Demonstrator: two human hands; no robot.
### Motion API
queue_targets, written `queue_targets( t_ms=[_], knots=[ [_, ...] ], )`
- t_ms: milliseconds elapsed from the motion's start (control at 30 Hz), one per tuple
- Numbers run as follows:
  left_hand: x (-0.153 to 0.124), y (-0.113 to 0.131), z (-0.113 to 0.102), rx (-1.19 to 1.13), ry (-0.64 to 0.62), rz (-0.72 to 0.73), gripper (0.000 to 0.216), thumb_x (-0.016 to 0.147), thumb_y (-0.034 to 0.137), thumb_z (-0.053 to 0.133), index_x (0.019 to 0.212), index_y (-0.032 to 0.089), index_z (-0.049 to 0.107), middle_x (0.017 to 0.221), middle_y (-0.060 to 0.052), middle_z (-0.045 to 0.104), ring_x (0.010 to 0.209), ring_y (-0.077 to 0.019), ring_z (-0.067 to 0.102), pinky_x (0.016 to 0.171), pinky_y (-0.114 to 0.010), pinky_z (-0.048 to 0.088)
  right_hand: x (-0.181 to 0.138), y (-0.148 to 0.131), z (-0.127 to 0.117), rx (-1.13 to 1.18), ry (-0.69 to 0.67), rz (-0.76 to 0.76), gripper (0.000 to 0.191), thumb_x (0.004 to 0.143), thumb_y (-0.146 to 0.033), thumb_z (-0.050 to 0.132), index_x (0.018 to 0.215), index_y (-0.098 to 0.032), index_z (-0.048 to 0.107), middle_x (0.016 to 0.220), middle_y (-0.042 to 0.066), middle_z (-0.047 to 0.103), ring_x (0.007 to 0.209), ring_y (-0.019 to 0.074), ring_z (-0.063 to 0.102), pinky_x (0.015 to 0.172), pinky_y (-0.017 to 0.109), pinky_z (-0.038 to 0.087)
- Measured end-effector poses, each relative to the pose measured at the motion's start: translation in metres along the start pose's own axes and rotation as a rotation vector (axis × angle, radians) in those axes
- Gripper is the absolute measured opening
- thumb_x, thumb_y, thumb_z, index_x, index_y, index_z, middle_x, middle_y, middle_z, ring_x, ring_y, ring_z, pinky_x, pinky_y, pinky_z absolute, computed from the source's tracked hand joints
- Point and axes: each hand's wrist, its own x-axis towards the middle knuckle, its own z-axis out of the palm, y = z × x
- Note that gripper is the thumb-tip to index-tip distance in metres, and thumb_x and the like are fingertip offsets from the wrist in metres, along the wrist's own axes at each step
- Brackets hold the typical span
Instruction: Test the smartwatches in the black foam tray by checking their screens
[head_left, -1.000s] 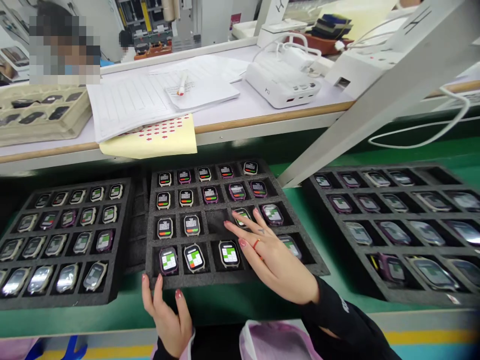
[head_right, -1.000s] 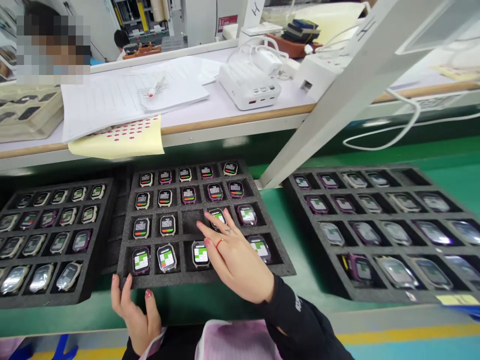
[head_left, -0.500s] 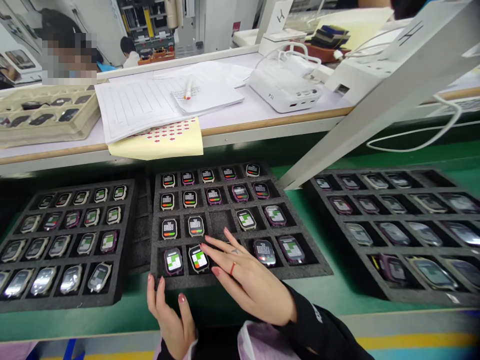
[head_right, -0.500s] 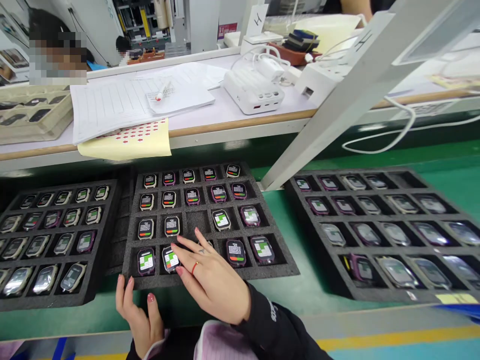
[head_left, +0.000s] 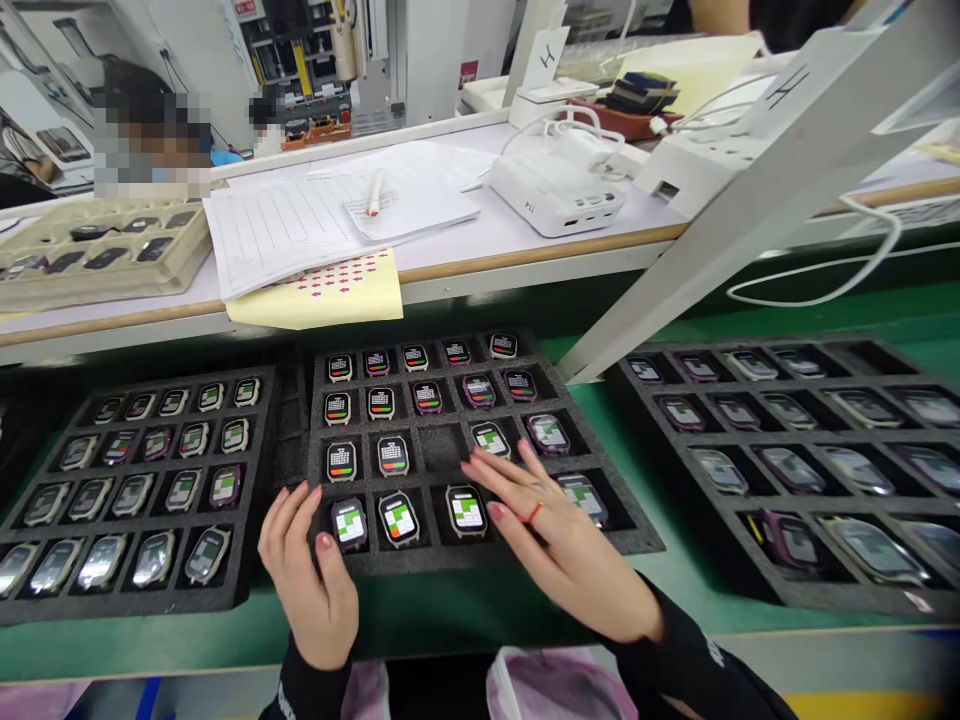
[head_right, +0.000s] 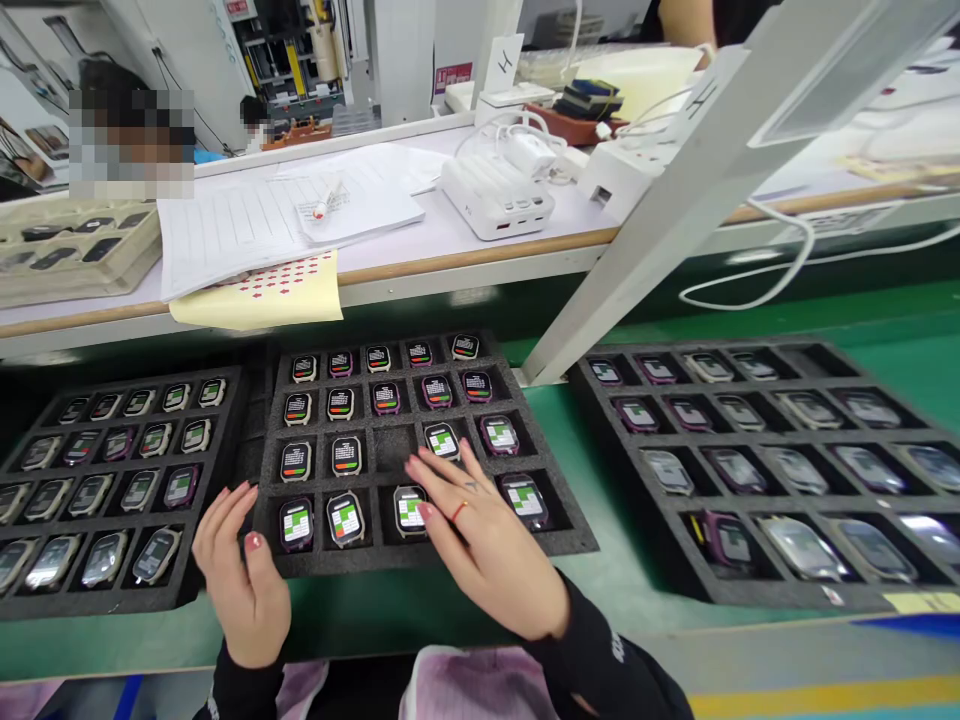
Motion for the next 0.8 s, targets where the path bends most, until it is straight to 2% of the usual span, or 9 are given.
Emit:
queue_targets(
  t_ms=[133, 300, 400, 533, 667, 800],
  knots=[
    [0.003, 0.004, 0.011, 0.105, -0.116, 0.018, 0.042, 0.097, 0.020, 0.048, 0.139, 0.014, 0.051, 0.137, -0.016, 0.056, 0.140, -0.0301, 0.040, 0.116, -0.048, 0.031, -0.026, 0.010, -0.013, -0.004, 0.082, 0.069, 0.049, 0.104, -0.010, 0.041, 0.148, -0.030, 0.046, 0.137, 0.005, 0.063, 0.137, 0.0263, 0.048, 0.121, 0.065, 0.017],
    [0.001, 0.002, 0.014, 0.137, -0.118, 0.002, 0.040, 0.097, 0.022, 0.051, 0.136, 0.016, 0.055, 0.138, -0.015, 0.056, 0.141, -0.0316, 0.039, 0.116, -0.050, 0.030, -0.057, 0.011, -0.024, -0.020, 0.138, 0.123, 0.047, 0.102, -0.010, 0.040, 0.143, -0.028, 0.053, 0.128, 0.004, 0.068, 0.136, 0.0299, 0.048, 0.121, 0.066, 0.015],
    [0.002, 0.003, 0.014, 0.148, -0.111, 0.006, 0.035, 0.096, 0.022, 0.053, 0.130, 0.015, 0.060, 0.137, -0.016, 0.057, 0.139, -0.0321, 0.040, 0.115, -0.050, 0.032, -0.064, 0.012, -0.025, -0.039, 0.124, 0.087, 0.040, 0.100, -0.009, 0.043, 0.130, -0.027, 0.063, 0.120, 0.003, 0.072, 0.134, 0.0314, 0.051, 0.122, 0.066, 0.013],
    [0.003, 0.005, 0.015, 0.175, -0.126, 0.008, 0.032, 0.097, 0.020, 0.052, 0.126, 0.014, 0.062, 0.136, -0.017, 0.057, 0.139, -0.0324, 0.040, 0.115, -0.048, 0.033, -0.060, 0.015, -0.026, -0.055, 0.124, 0.045, 0.034, 0.099, -0.010, 0.044, 0.120, -0.024, 0.068, 0.116, 0.004, 0.074, 0.133, 0.0321, 0.052, 0.122, 0.064, 0.014],
    [0.001, 0.006, 0.014, 0.185, -0.128, -0.009, 0.038, 0.097, 0.021, 0.052, 0.133, 0.012, 0.057, 0.137, -0.019, 0.054, 0.139, -0.0332, 0.040, 0.115, -0.049, 0.032, -0.042, 0.011, -0.022, -0.033, 0.150, -0.006, 0.040, 0.098, -0.008, 0.044, 0.130, -0.022, 0.063, 0.117, 0.005, 0.074, 0.134, 0.0313, 0.051, 0.122, 0.064, 0.015],
    [0.001, 0.005, 0.015, 0.207, -0.150, -0.025, 0.041, 0.097, 0.021, 0.051, 0.137, 0.012, 0.055, 0.141, -0.019, 0.051, 0.140, -0.0337, 0.038, 0.114, -0.049, 0.034, -0.013, 0.001, -0.008, -0.016, 0.074, -0.052, 0.043, 0.100, -0.007, 0.042, 0.140, -0.019, 0.055, 0.123, 0.008, 0.071, 0.137, 0.0287, 0.048, 0.122, 0.064, 0.017]
  ],
)
